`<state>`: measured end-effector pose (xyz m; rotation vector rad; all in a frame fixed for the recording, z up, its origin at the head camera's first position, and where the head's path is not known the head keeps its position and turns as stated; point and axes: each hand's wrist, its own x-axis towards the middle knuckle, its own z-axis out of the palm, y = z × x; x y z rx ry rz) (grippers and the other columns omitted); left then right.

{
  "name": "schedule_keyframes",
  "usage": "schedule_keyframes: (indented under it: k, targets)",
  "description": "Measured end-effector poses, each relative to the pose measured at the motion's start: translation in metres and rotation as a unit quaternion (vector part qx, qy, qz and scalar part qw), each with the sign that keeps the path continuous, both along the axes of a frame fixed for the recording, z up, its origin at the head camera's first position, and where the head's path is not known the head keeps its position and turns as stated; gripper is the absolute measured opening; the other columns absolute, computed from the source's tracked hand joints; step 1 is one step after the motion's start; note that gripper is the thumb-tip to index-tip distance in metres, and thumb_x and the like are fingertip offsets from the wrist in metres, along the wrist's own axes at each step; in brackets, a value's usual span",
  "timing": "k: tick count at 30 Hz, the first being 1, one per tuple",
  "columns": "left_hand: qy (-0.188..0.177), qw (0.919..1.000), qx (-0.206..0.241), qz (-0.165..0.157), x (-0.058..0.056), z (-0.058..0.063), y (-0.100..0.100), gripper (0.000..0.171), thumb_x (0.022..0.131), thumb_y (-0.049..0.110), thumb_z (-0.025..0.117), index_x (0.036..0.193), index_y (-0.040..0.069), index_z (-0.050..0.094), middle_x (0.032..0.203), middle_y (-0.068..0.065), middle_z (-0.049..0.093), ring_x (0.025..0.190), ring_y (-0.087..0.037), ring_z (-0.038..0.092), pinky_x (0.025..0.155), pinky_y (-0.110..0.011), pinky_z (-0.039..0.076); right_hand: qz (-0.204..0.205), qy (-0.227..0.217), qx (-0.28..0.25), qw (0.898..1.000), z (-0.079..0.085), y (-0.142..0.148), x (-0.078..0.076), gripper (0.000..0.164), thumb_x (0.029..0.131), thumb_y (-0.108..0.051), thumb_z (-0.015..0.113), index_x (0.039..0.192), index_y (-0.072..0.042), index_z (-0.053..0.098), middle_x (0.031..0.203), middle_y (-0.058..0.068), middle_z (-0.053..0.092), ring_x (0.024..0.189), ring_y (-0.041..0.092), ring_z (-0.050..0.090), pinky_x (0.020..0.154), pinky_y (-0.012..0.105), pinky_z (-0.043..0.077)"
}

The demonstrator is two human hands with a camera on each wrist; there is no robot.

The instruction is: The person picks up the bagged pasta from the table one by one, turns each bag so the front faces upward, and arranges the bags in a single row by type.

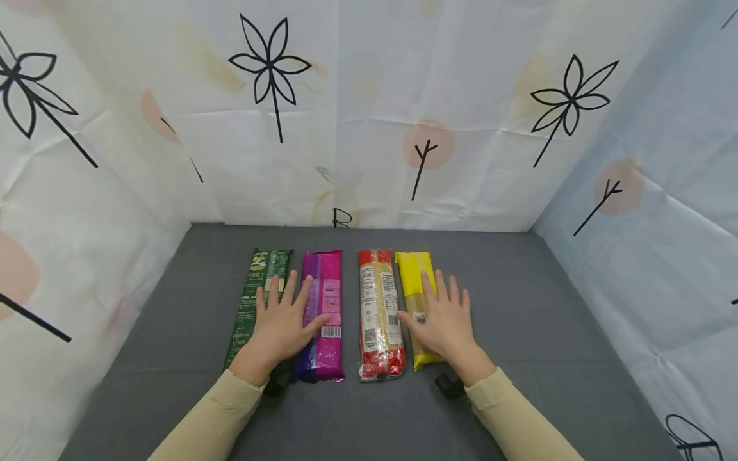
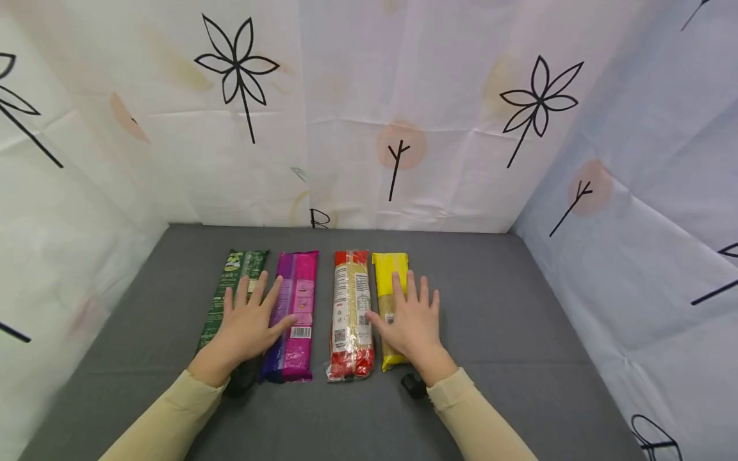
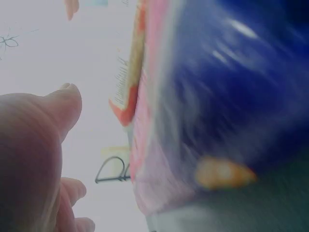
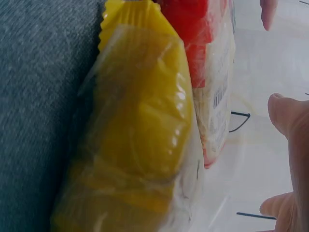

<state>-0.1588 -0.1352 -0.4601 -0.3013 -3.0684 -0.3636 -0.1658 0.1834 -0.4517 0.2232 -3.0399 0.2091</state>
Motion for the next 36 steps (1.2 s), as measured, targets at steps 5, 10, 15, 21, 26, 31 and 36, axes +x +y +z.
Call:
schedule_keyframes:
  k: [5, 10, 15, 21, 26, 31, 36]
  targets:
    - [-0.003, 0.9997, 0.016, -0.016, -0.003, 0.007, 0.018, 0.089, 0.089, 0.069, 0.046, 0.157, 0.019, 0.016, 0.160, -0.015, 0.006, 0.143, -0.045, -0.007, 0.108, -0.067, -0.003, -0.003, -0.017, -0.016, 1.000, 0.001, 0.006, 0.002, 0.102, 0.083, -0.081, 0.039, 0.157, -0.016, 0.011, 0.159, 0.018, 0.011, 0.142, 0.045, 0.009, 0.110, 0.065, 0.008]
    - [-0.008, 0.9991, 0.020, -0.038, -0.005, 0.008, 0.043, 0.090, 0.088, 0.071, 0.044, 0.156, 0.020, 0.017, 0.160, -0.015, 0.009, 0.143, -0.044, -0.003, 0.109, -0.065, -0.001, -0.007, -0.036, -0.083, 0.996, 0.000, 0.016, 0.006, 0.104, 0.082, -0.081, 0.040, 0.157, -0.014, 0.012, 0.158, 0.020, 0.016, 0.140, 0.046, 0.017, 0.107, 0.066, 0.018]
    - [-0.025, 0.9981, 0.022, -0.051, -0.008, 0.007, 0.071, 0.091, 0.086, 0.074, 0.044, 0.157, 0.023, 0.017, 0.161, -0.012, 0.009, 0.144, -0.043, 0.002, 0.111, -0.062, 0.002, -0.002, -0.059, -0.170, 0.984, 0.001, 0.030, 0.013, 0.100, 0.085, -0.075, 0.046, 0.156, -0.012, 0.013, 0.157, 0.019, 0.020, 0.138, 0.046, 0.024, 0.103, 0.067, 0.025]
    - [-0.028, 0.9956, 0.047, -0.076, -0.017, 0.009, 0.097, 0.093, 0.085, 0.075, 0.045, 0.156, 0.021, 0.019, 0.160, -0.012, 0.013, 0.143, -0.043, 0.008, 0.111, -0.062, 0.008, -0.012, -0.104, -0.259, 0.960, 0.002, 0.042, 0.019, 0.095, 0.090, -0.069, 0.046, 0.157, -0.015, 0.006, 0.158, 0.018, 0.018, 0.140, 0.042, 0.024, 0.105, 0.065, 0.024]
    - [-0.025, 0.9910, 0.086, -0.100, -0.024, 0.010, 0.114, 0.093, 0.086, 0.074, 0.046, 0.156, 0.019, 0.020, 0.158, -0.013, 0.020, 0.142, -0.040, 0.016, 0.111, -0.061, 0.014, -0.024, -0.130, -0.314, 0.940, 0.003, 0.050, 0.022, 0.088, 0.093, -0.062, 0.047, 0.157, -0.017, 0.006, 0.155, 0.020, 0.023, 0.135, 0.041, 0.033, 0.101, 0.065, 0.031]
    - [-0.038, 0.9799, 0.161, -0.112, -0.028, 0.010, 0.131, 0.096, 0.084, 0.071, 0.053, 0.156, 0.017, 0.019, 0.156, -0.012, 0.025, 0.139, -0.039, 0.024, 0.109, -0.059, 0.022, -0.036, -0.142, -0.344, 0.928, 0.006, 0.057, 0.024, 0.083, 0.095, -0.058, 0.049, 0.156, -0.016, 0.011, 0.152, 0.021, 0.031, 0.132, 0.041, 0.039, 0.099, 0.061, 0.037]
    - [-0.083, 0.9644, 0.234, -0.090, -0.034, 0.013, 0.148, 0.098, 0.081, 0.068, 0.061, 0.156, 0.022, 0.017, 0.157, -0.009, 0.023, 0.140, -0.034, 0.026, 0.107, -0.057, 0.029, -0.034, -0.156, -0.385, 0.909, 0.007, 0.063, 0.026, 0.080, 0.096, -0.049, 0.054, 0.155, -0.012, 0.013, 0.148, 0.025, 0.035, 0.128, 0.042, 0.044, 0.092, 0.051, 0.047]
